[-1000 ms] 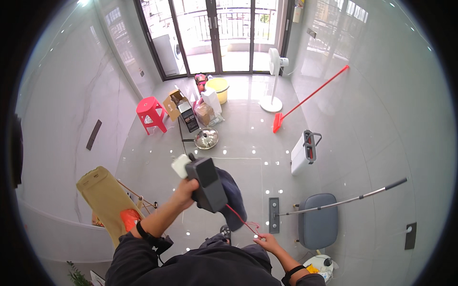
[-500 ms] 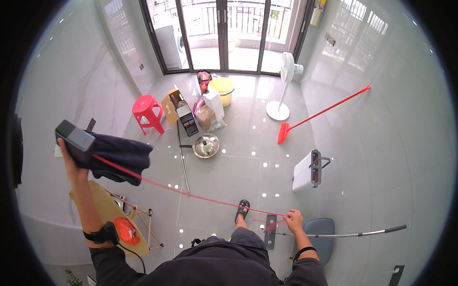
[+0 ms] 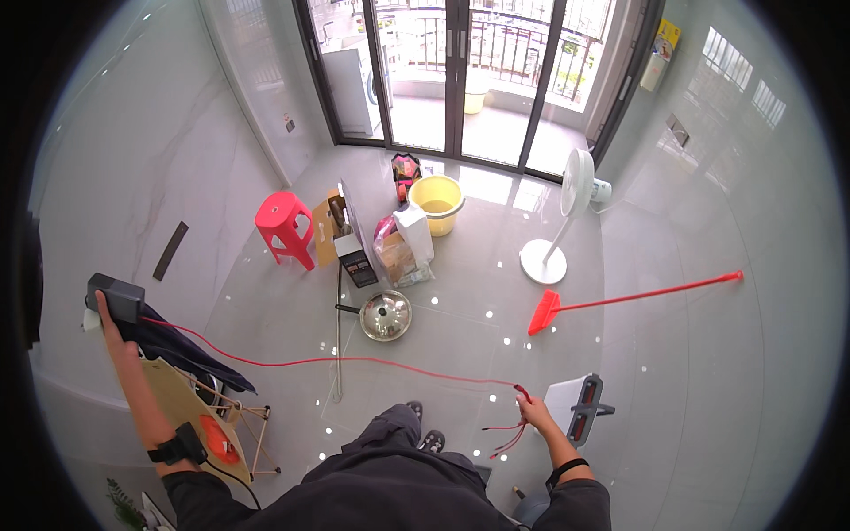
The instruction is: Clean white tiled walls and then organize items into a bucket and bag.
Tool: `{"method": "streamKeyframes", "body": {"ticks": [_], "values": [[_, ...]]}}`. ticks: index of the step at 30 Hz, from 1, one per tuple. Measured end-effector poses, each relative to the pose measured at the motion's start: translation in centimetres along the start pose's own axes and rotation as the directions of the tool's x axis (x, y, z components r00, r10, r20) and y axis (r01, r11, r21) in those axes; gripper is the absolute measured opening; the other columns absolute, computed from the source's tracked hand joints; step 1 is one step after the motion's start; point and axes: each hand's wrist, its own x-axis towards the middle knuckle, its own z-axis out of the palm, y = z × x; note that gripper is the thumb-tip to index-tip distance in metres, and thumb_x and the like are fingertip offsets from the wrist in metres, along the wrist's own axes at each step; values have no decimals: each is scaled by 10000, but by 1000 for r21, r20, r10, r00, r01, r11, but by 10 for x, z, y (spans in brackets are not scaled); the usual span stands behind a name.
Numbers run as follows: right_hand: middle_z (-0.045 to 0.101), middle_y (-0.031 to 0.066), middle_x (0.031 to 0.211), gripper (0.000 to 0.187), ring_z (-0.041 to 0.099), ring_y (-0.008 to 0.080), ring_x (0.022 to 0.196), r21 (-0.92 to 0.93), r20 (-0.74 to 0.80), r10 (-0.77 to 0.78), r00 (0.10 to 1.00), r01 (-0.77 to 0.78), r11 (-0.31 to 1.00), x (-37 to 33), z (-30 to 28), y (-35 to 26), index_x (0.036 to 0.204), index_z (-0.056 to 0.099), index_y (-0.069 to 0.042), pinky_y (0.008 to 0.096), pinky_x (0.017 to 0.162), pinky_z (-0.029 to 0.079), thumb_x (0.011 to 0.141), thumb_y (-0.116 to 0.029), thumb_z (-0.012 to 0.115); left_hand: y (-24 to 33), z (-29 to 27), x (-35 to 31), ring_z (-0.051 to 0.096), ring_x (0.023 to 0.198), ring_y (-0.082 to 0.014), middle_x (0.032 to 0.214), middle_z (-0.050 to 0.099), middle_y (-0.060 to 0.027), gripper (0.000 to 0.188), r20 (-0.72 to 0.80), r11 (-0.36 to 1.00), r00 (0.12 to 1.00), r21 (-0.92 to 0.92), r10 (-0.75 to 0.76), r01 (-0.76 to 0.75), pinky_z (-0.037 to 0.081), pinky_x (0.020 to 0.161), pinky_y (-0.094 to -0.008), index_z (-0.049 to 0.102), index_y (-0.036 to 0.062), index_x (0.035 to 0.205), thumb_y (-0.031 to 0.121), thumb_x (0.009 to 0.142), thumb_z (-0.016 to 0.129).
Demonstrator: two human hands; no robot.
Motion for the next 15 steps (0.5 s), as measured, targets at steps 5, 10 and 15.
{"method": "streamKeyframes", "body": {"ticks": [5,10,15], "values": [[481,-44,626,187,451,84,490,345,-48,-213,976,216,913,78,-8,-216,847,618,-91,279,549,490,965,-228,669,-116,110,-14,639,1072,-202,1243,636,-49,696,193,984,971,137,-140,114,538,916,-374,543,61,1380,463,869,791],[645,109,1081,180,604,163,950,-320,-75,-872,484,817,481,106,0,-434,1036,718,9,305,787,542,987,-84,572,-220,284,-44,643,1121,-243,1239,635,-108,826,617,953,739,61,-271,298,532,980,-393,500,30,1391,449,778,862],[557,211,1399,241,526,297,1310,-116,6,-962,274,955,272,173,-24,-577,1147,678,25,392,1034,461,990,-39,506,-300,485,-56,647,1133,-229,1260,642,-103,851,814,846,449,92,-367,525,530,990,-398,496,30,1393,413,742,887]]}}
